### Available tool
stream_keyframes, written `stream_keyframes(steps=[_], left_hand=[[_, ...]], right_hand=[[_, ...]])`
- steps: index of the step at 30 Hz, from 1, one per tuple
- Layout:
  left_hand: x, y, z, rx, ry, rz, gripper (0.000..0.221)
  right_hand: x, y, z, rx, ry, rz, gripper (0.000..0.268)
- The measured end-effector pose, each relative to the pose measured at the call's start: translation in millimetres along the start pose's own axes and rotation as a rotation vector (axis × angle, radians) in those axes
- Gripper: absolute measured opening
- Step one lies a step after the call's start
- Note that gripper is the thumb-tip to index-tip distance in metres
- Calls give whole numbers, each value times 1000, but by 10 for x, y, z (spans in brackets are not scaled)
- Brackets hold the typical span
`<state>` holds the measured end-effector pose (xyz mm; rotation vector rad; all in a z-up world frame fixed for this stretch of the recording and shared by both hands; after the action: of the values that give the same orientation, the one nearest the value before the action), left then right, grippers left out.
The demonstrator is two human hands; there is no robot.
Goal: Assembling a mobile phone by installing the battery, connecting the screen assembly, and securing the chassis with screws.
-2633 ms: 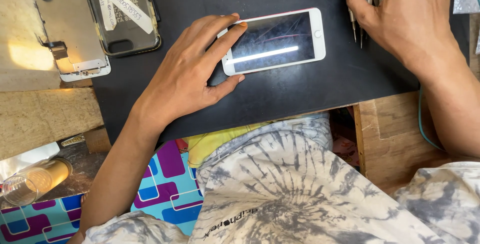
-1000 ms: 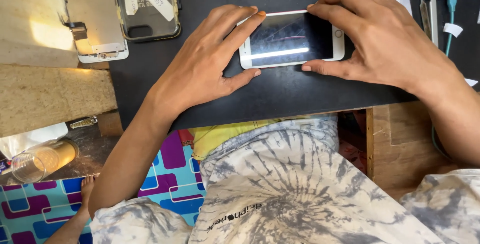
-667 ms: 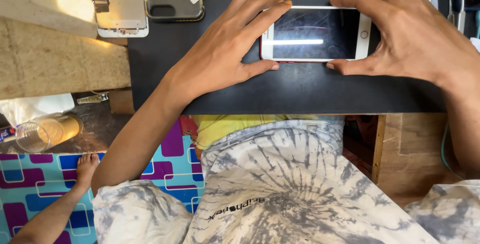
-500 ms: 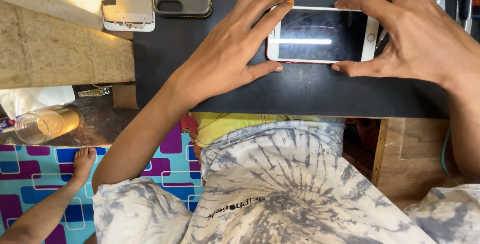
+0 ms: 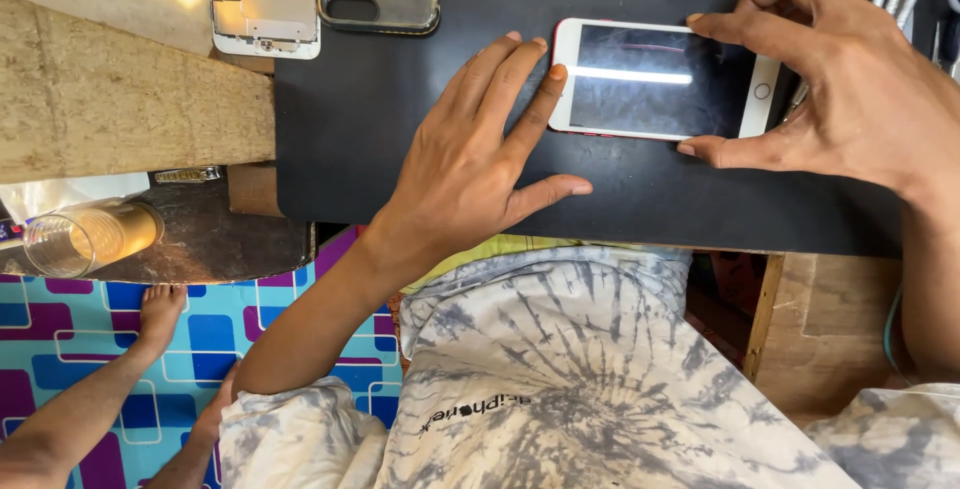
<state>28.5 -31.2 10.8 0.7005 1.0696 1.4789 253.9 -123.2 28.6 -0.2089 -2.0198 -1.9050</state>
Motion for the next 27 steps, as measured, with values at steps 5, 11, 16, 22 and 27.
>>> stream_keyframes(steps=[5, 11, 16, 22, 27], left_hand=[[-1, 55, 30, -61, 16, 6, 74], [-1, 73, 40, -135, 22, -64, 69], [9, 37, 8, -112, 24, -97, 68], [15, -23, -14, -83, 31, -117, 67], [43, 175, 133, -194, 53, -170, 35]], right_hand=[[-19, -19, -6, -1, -7, -8, 102], [-22, -23, -2, 10, -40, 31, 99], [16, -23, -20, -7, -13, 48, 97], [33, -40, -34, -26, 21, 39, 97], [73, -32, 8, -27, 69, 70, 92]])
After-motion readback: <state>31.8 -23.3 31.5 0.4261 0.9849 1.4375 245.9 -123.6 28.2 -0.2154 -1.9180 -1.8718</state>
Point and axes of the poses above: each hand's wrist, its own z-axis towards the middle knuckle, its own y-axis out of the back of the hand, x = y × z, the point moved 7 cm from there along z, towards the middle knuckle, and after that the axes turned 8 degrees about z, right-handed, at the moved point
